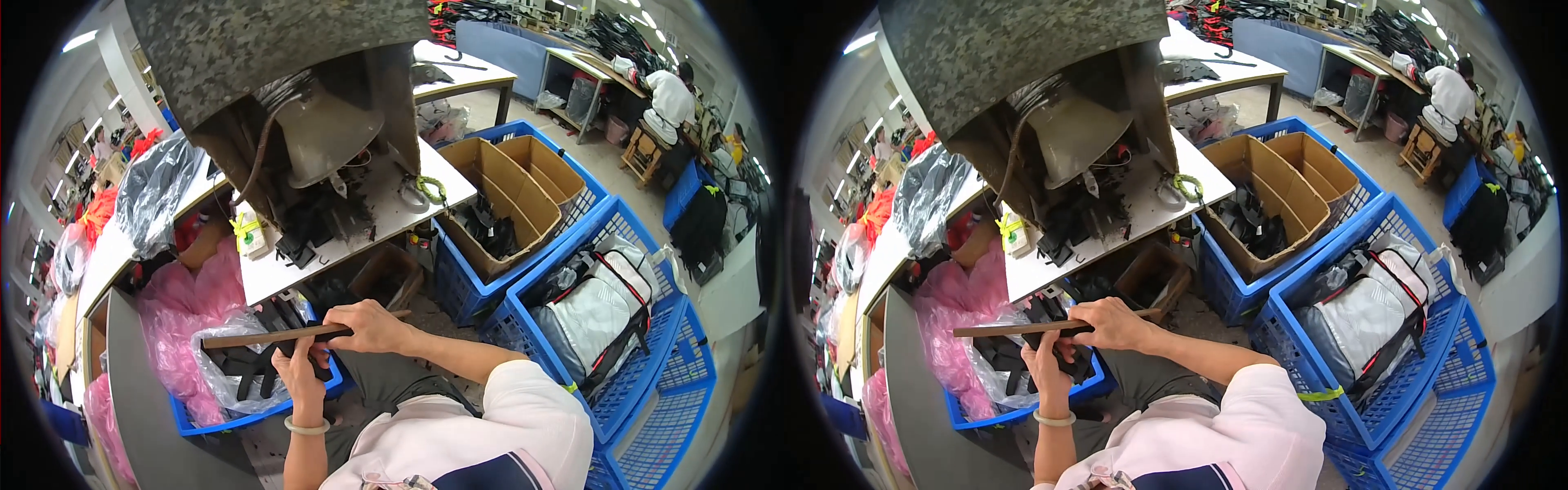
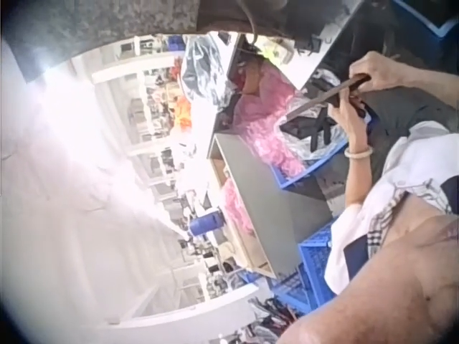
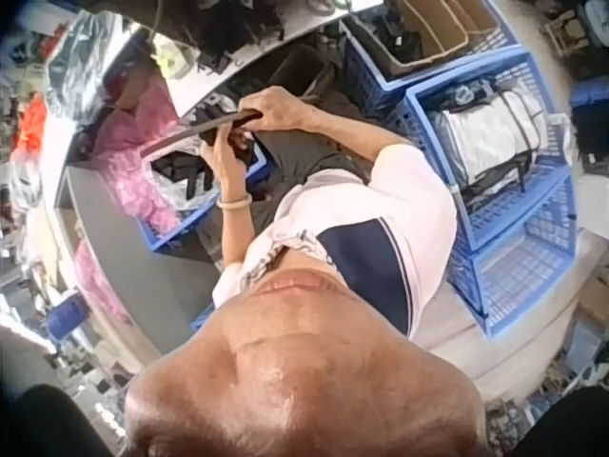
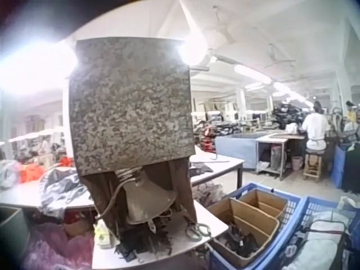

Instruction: The recorder uses a wooden stick to clean and process small black rubber/plastic components at a factory workbench.

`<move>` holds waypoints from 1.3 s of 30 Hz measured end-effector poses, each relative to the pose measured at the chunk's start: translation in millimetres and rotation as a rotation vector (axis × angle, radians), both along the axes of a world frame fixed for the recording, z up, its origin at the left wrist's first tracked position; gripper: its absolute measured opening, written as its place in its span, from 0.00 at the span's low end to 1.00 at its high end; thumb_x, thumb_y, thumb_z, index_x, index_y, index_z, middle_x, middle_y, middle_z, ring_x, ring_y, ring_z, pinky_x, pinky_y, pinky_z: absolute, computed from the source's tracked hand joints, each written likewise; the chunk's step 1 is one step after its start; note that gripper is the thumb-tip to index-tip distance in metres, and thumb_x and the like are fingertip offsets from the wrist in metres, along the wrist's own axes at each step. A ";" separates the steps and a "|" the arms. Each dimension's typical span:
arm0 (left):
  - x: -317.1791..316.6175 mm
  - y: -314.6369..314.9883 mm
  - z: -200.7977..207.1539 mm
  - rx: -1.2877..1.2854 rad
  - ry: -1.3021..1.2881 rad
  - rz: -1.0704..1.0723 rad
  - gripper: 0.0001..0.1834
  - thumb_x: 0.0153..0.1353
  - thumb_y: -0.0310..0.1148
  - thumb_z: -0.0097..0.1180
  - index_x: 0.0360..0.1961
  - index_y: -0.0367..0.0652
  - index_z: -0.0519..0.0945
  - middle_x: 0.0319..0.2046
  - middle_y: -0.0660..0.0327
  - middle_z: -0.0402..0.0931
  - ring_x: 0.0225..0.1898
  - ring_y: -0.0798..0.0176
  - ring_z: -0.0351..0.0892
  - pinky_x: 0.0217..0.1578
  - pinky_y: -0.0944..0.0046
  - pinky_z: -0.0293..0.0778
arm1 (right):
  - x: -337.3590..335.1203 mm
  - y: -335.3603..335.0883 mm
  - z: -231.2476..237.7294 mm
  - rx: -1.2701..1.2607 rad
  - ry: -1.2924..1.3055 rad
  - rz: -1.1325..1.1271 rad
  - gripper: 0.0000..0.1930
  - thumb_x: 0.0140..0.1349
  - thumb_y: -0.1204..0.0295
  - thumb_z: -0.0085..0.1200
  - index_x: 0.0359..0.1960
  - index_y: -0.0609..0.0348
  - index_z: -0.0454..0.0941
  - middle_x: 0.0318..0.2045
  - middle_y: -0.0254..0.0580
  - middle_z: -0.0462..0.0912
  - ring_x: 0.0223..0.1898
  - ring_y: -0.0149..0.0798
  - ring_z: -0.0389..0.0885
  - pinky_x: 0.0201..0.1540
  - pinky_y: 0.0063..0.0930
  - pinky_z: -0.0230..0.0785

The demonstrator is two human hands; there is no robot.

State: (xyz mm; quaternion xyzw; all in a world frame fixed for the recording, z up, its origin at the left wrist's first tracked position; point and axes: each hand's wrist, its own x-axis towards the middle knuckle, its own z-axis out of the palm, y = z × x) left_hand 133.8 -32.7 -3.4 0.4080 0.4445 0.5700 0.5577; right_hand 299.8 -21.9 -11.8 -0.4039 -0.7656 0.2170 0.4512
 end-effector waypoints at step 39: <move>-67.8 50.0 36.3 -0.341 -1.233 0.039 0.07 0.61 0.29 0.55 0.34 0.38 0.71 0.28 0.56 0.73 0.29 0.59 0.77 0.42 0.54 0.79 | -52.4 30.5 60.5 -0.234 0.555 0.212 0.04 0.52 0.80 0.61 0.24 0.66 0.77 0.26 0.34 0.75 0.26 0.26 0.71 0.32 0.19 0.63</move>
